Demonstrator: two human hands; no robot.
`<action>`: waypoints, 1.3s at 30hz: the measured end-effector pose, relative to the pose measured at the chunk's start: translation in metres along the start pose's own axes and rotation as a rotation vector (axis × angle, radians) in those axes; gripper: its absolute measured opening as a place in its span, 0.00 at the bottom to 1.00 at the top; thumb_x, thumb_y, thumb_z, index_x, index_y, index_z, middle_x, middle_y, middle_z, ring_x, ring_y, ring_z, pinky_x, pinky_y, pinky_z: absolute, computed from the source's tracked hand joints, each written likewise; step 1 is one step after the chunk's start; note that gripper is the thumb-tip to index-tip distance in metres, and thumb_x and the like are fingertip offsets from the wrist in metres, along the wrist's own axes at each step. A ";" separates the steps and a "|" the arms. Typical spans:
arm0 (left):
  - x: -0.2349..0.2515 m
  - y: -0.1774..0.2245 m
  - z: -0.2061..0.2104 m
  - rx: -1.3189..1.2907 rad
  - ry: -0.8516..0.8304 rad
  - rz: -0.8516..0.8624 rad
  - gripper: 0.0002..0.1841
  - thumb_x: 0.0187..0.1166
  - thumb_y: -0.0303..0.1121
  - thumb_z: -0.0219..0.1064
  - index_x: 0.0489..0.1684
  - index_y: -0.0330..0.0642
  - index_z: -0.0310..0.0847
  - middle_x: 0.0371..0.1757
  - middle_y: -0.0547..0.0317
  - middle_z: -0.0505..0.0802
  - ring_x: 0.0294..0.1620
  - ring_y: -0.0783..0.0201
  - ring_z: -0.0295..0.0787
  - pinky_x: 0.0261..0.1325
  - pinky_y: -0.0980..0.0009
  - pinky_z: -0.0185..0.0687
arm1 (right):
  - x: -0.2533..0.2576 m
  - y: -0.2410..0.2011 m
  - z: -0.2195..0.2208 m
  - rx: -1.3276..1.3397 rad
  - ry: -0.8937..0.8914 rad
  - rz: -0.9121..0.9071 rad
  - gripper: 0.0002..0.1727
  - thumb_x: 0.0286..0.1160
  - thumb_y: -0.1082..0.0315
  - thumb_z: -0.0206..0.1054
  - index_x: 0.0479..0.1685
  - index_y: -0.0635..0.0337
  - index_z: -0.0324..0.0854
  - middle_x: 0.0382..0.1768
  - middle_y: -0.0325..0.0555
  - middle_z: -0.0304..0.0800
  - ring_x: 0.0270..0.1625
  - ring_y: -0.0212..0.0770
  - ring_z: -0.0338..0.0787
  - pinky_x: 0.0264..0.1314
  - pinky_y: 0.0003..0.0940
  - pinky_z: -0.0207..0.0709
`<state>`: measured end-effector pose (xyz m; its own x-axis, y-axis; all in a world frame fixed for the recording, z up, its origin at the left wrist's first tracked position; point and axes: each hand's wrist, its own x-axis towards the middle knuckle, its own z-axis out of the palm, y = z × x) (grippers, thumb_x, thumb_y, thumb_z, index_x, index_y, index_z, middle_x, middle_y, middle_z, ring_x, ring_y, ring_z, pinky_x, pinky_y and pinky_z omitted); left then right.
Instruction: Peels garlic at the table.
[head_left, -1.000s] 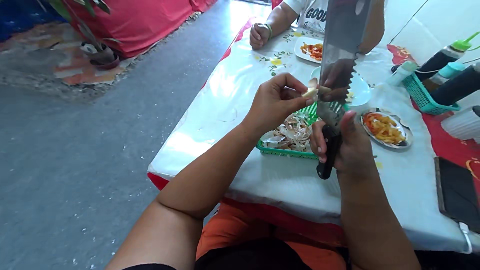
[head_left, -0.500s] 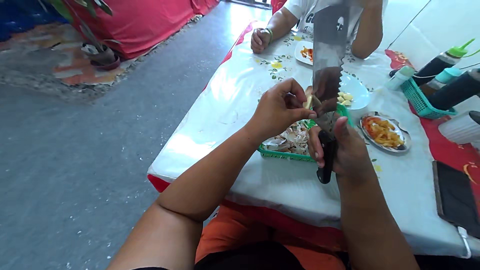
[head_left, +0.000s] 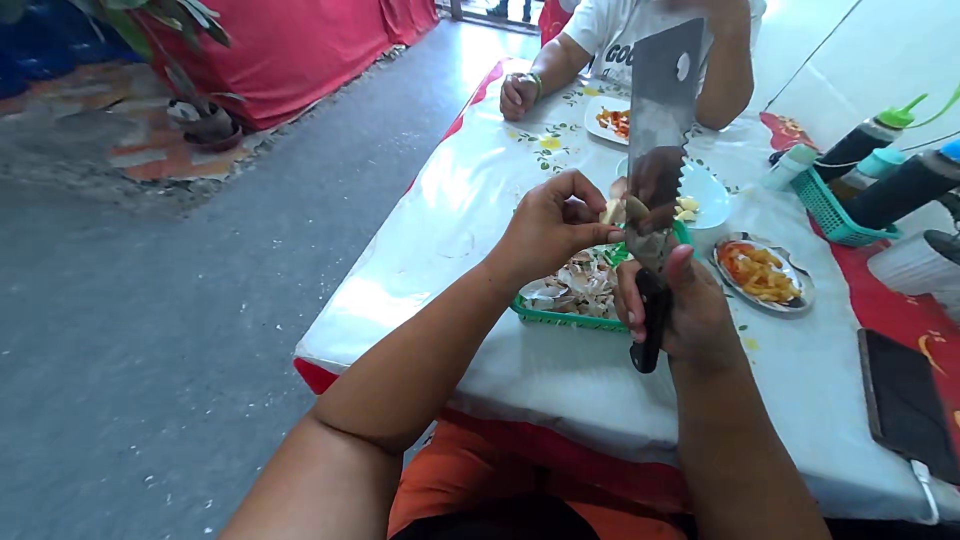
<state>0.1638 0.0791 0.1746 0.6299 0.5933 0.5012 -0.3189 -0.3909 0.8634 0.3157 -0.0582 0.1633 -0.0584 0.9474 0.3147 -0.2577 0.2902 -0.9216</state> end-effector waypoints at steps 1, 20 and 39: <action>0.000 0.000 0.000 -0.002 0.002 -0.001 0.16 0.64 0.20 0.81 0.43 0.38 0.77 0.44 0.58 0.90 0.35 0.72 0.90 0.42 0.75 0.91 | 0.000 0.000 0.000 -0.001 -0.012 0.001 0.39 0.81 0.34 0.57 0.89 0.41 0.58 0.21 0.37 0.80 0.14 0.30 0.81 0.16 0.22 0.81; -0.001 0.000 0.001 0.026 -0.034 0.007 0.16 0.67 0.20 0.79 0.44 0.38 0.75 0.45 0.57 0.91 0.38 0.70 0.93 0.45 0.72 0.93 | 0.001 0.000 0.005 -0.032 0.062 -0.003 0.36 0.84 0.37 0.56 0.86 0.43 0.62 0.21 0.37 0.78 0.13 0.29 0.79 0.15 0.21 0.80; 0.001 0.001 -0.002 -0.170 -0.050 -0.049 0.09 0.78 0.21 0.69 0.50 0.39 0.78 0.42 0.62 0.91 0.41 0.71 0.90 0.48 0.74 0.88 | 0.001 -0.001 0.006 0.016 0.132 0.009 0.34 0.82 0.35 0.57 0.80 0.46 0.68 0.20 0.38 0.78 0.13 0.29 0.78 0.14 0.22 0.80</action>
<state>0.1623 0.0809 0.1759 0.6804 0.5714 0.4589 -0.3999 -0.2352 0.8859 0.3106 -0.0587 0.1659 0.0663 0.9597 0.2732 -0.2726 0.2808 -0.9202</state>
